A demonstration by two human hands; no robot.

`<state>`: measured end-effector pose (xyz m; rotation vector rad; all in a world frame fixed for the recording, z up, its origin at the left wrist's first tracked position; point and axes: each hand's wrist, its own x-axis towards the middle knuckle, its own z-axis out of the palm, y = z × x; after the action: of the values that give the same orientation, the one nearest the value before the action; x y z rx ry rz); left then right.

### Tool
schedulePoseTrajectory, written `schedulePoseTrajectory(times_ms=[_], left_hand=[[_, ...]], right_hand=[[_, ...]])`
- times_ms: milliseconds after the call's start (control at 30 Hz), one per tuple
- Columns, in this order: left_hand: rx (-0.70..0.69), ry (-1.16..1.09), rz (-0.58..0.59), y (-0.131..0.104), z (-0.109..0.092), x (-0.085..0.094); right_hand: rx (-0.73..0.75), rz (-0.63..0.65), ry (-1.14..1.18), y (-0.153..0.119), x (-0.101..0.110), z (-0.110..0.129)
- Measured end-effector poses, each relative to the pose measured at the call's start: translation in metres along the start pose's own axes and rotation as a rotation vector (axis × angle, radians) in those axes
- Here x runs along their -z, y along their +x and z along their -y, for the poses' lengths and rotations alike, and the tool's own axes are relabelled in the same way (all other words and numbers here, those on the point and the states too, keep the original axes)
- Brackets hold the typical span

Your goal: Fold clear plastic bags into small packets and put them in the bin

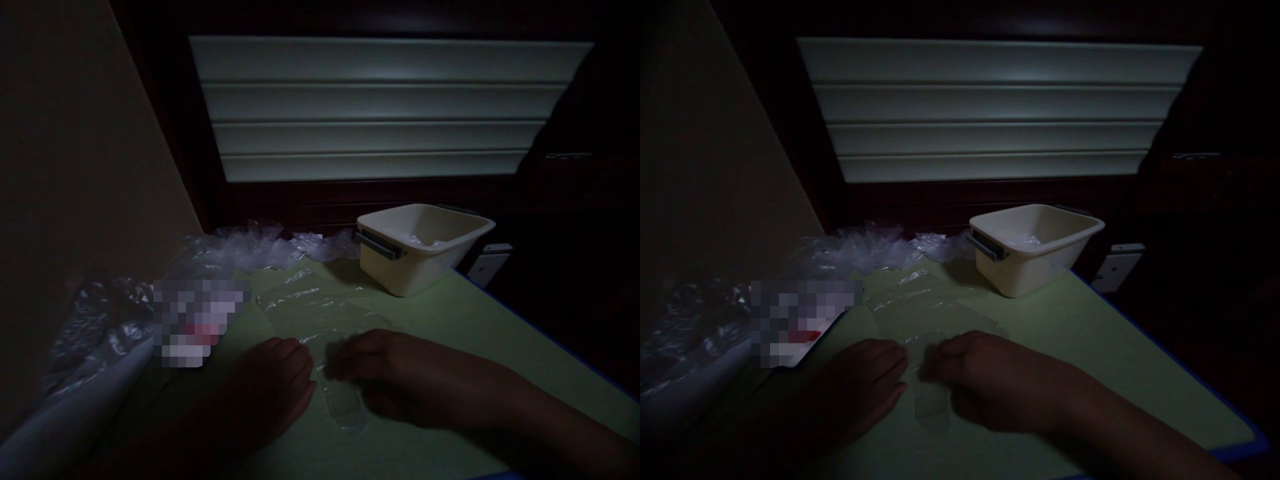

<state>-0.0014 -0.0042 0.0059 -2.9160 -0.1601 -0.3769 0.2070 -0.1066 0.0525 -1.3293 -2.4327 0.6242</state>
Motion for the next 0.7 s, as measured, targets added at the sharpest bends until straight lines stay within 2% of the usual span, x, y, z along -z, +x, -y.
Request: schedulePoseTrajectory(times_ms=[233, 500, 700], left_hand=[[-0.012, -0.06, 0.12, 0.001, 0.0, 0.002], [-0.005, -0.069, 0.048, -0.001, 0.002, -0.003], [-0.056, -0.082, 0.004, -0.001, 0.002, -0.002]], right_hand=[[0.02, -0.025, -0.036, 0.007, -0.005, -0.003], [0.041, -0.064, 0.048, 0.01, -0.01, -0.012], [-0.091, -0.162, 0.159, 0.013, -0.011, -0.013]])
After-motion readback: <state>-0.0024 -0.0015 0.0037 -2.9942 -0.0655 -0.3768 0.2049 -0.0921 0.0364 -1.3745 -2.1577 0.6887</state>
